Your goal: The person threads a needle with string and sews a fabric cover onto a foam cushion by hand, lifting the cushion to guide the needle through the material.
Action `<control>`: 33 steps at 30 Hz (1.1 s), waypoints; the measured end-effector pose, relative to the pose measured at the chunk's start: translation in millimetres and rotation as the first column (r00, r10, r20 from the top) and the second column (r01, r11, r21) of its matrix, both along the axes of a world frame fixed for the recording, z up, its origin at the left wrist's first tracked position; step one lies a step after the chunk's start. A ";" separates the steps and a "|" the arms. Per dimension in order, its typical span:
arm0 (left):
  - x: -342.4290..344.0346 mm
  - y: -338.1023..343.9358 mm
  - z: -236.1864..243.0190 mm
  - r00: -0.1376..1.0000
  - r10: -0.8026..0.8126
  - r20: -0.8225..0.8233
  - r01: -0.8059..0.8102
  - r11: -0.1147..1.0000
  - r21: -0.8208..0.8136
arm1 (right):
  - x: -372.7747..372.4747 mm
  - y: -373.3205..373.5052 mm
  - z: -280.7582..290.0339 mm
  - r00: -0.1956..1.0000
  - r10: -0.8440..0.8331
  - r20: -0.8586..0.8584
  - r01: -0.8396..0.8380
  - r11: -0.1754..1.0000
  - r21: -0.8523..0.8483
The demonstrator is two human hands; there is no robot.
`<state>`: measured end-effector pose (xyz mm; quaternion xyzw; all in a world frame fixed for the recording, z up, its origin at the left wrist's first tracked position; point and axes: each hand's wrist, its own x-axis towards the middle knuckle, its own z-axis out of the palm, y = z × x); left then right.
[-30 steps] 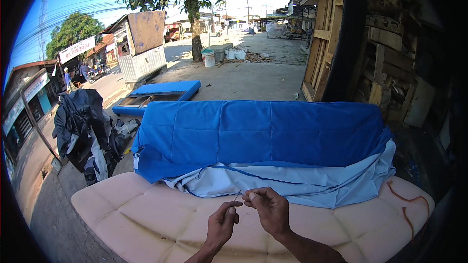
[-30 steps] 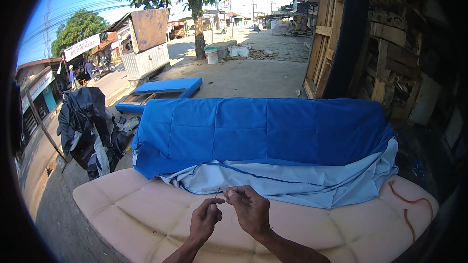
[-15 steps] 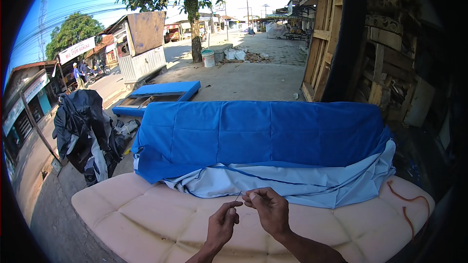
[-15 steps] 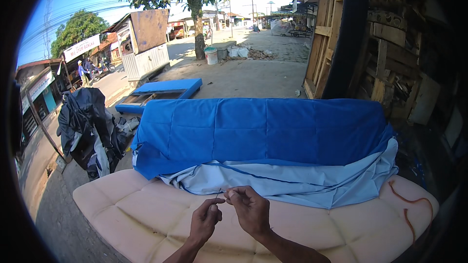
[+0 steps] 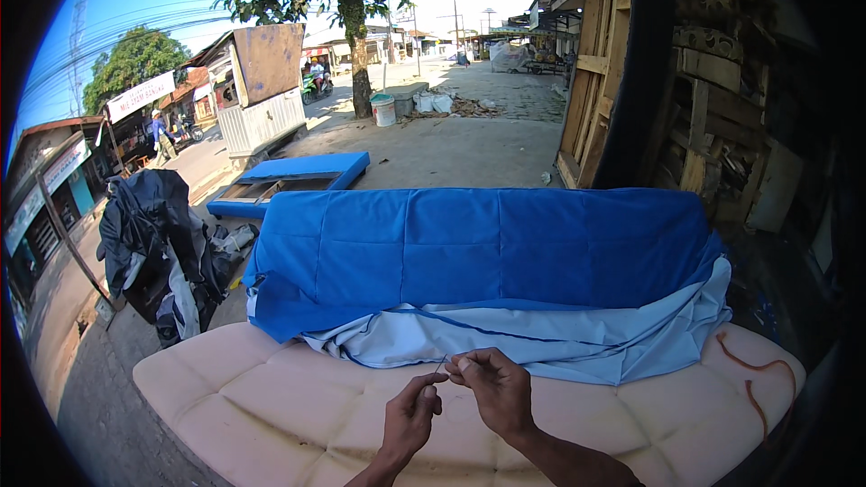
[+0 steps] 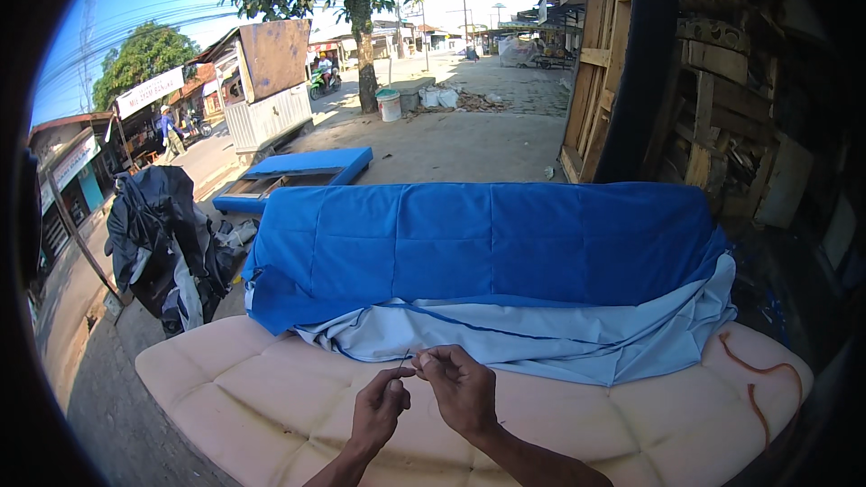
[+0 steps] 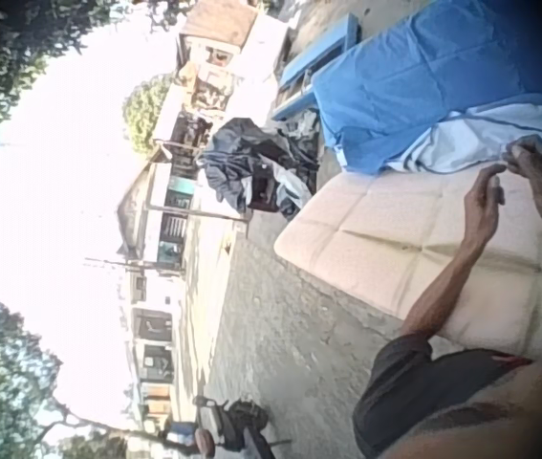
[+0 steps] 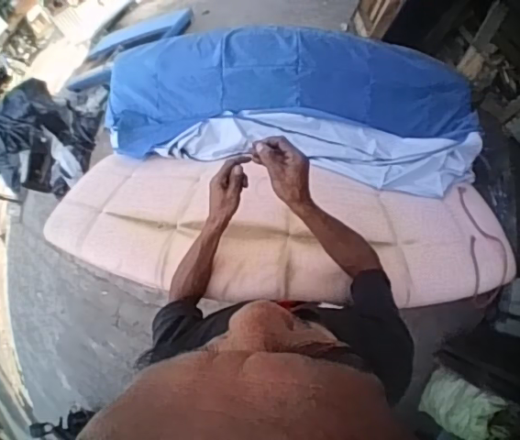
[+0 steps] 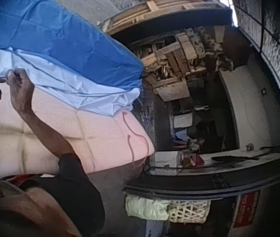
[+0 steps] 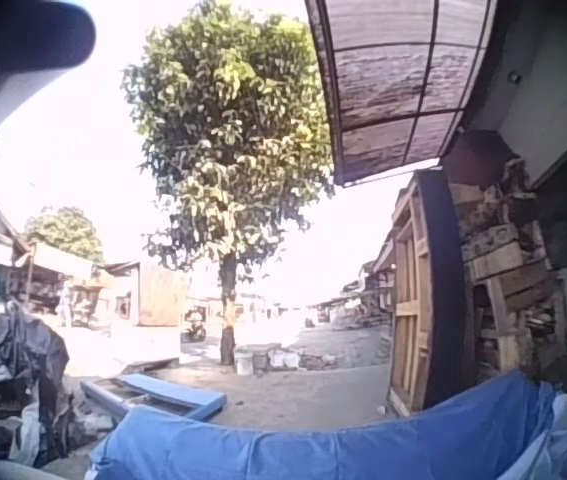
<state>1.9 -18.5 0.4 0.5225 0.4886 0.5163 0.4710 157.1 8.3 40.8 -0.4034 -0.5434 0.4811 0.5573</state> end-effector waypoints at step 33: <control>23.3 82.0 -99.0 0.656 -0.291 -0.697 0.346 0.936 -0.064 | 227.3 64.6 71.8 0.315 -0.949 -0.004 0.781 0.256 0.570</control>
